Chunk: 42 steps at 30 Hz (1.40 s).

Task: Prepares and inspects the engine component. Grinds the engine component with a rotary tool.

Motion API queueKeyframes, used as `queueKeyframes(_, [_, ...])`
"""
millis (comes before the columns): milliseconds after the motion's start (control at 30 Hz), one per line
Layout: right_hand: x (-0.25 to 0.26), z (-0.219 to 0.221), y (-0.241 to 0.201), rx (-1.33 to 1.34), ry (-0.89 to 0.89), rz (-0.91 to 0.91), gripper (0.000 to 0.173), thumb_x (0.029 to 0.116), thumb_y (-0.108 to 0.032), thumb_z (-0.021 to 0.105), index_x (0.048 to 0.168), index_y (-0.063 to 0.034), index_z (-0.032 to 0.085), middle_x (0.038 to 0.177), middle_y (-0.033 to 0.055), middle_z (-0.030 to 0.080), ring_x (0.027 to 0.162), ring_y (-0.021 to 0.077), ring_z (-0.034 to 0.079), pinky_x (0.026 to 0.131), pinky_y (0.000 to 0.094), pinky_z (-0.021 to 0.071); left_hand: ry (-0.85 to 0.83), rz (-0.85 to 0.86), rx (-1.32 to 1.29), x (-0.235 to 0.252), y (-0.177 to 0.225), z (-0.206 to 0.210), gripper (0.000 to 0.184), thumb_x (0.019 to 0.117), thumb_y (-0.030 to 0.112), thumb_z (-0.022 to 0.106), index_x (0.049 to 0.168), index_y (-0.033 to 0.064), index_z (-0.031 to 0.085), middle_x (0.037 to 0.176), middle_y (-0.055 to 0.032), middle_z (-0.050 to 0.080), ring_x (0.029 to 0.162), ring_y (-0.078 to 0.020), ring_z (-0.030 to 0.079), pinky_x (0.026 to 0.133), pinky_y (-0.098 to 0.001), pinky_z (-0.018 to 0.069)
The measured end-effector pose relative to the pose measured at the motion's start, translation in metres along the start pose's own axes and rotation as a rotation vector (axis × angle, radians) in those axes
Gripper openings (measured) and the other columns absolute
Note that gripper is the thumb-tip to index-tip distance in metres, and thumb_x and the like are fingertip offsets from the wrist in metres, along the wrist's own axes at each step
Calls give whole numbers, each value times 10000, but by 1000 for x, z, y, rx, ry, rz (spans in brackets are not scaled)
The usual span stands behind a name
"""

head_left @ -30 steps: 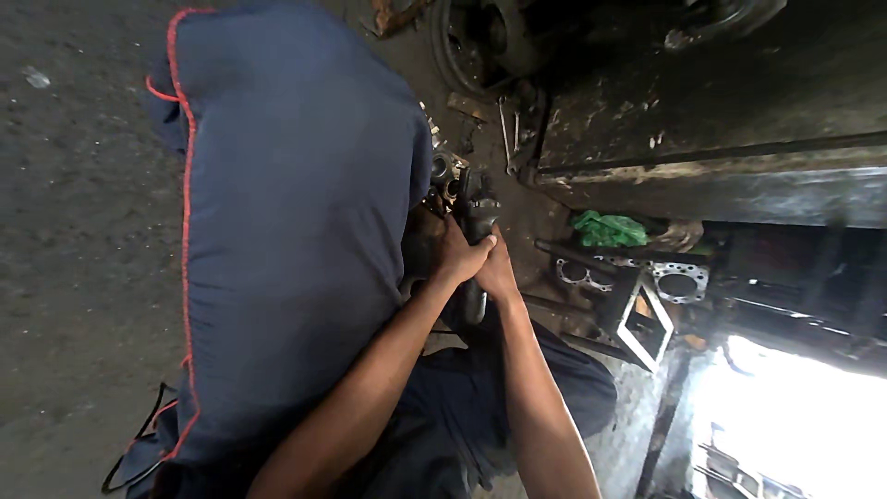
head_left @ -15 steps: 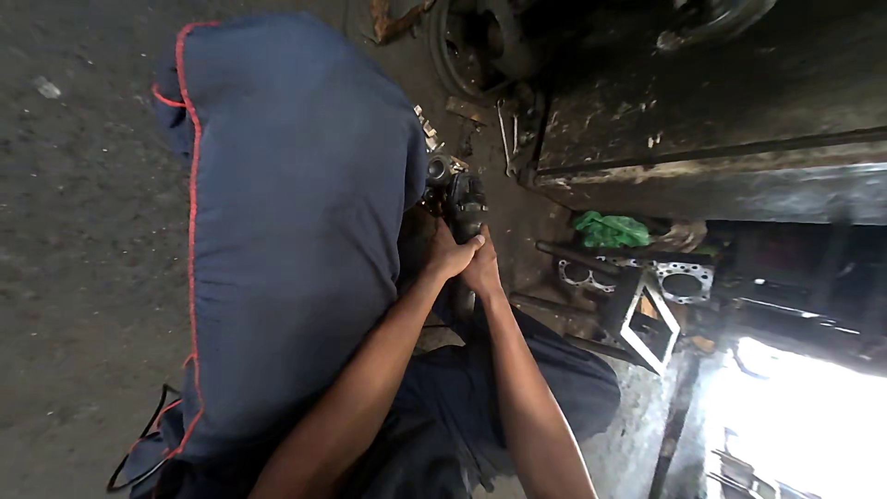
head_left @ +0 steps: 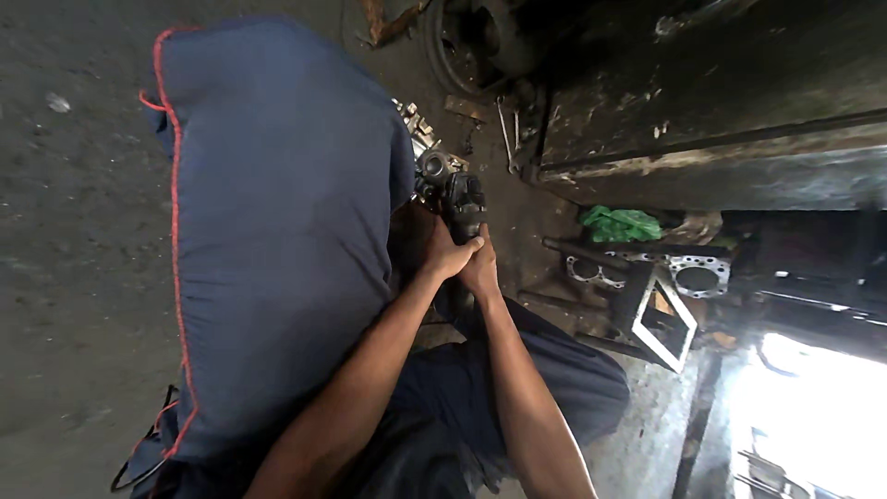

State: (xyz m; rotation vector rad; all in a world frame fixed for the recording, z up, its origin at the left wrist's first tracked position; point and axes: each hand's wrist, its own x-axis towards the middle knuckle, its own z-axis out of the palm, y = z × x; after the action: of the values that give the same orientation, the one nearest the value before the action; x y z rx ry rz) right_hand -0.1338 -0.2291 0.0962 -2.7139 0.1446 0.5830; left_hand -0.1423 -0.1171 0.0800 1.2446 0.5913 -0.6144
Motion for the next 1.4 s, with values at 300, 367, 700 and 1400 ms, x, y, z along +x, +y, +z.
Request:
queueKeyframes(300, [-2,-12,6,52,-29,-12,639,927,-248,703,1473,-37,447,1183,182,695,1110,278,681,989,498,539,2,4,92,-8,6,6,1002,896,459,792,1610,45,224,1369,-247,602,1284,-363,593,1080,-551,477])
queueKeyframes(367, [-2,-16,7,68,-46,-16,617,922,-245,701,1457,-53,460,1172,164,697,1101,253,681,978,490,543,-3,11,124,-9,7,8,1008,901,482,775,1620,63,204,1334,-246,624,1252,-372,613,1052,-570,494])
queueKeyframes(700, [-2,-35,10,311,-101,54,559,920,-172,690,1440,-104,499,1183,110,692,1058,173,687,925,420,583,-20,105,90,-20,14,15,988,919,409,777,1625,55,183,1429,-237,563,1312,-348,577,1091,-542,479])
queueKeyframes(1400, [-25,-26,21,414,-37,-8,580,875,-186,729,1408,-105,517,1166,92,691,1038,161,683,902,423,583,19,120,162,-31,10,25,1026,917,453,773,1625,76,133,1302,-247,634,1220,-367,631,1027,-559,512])
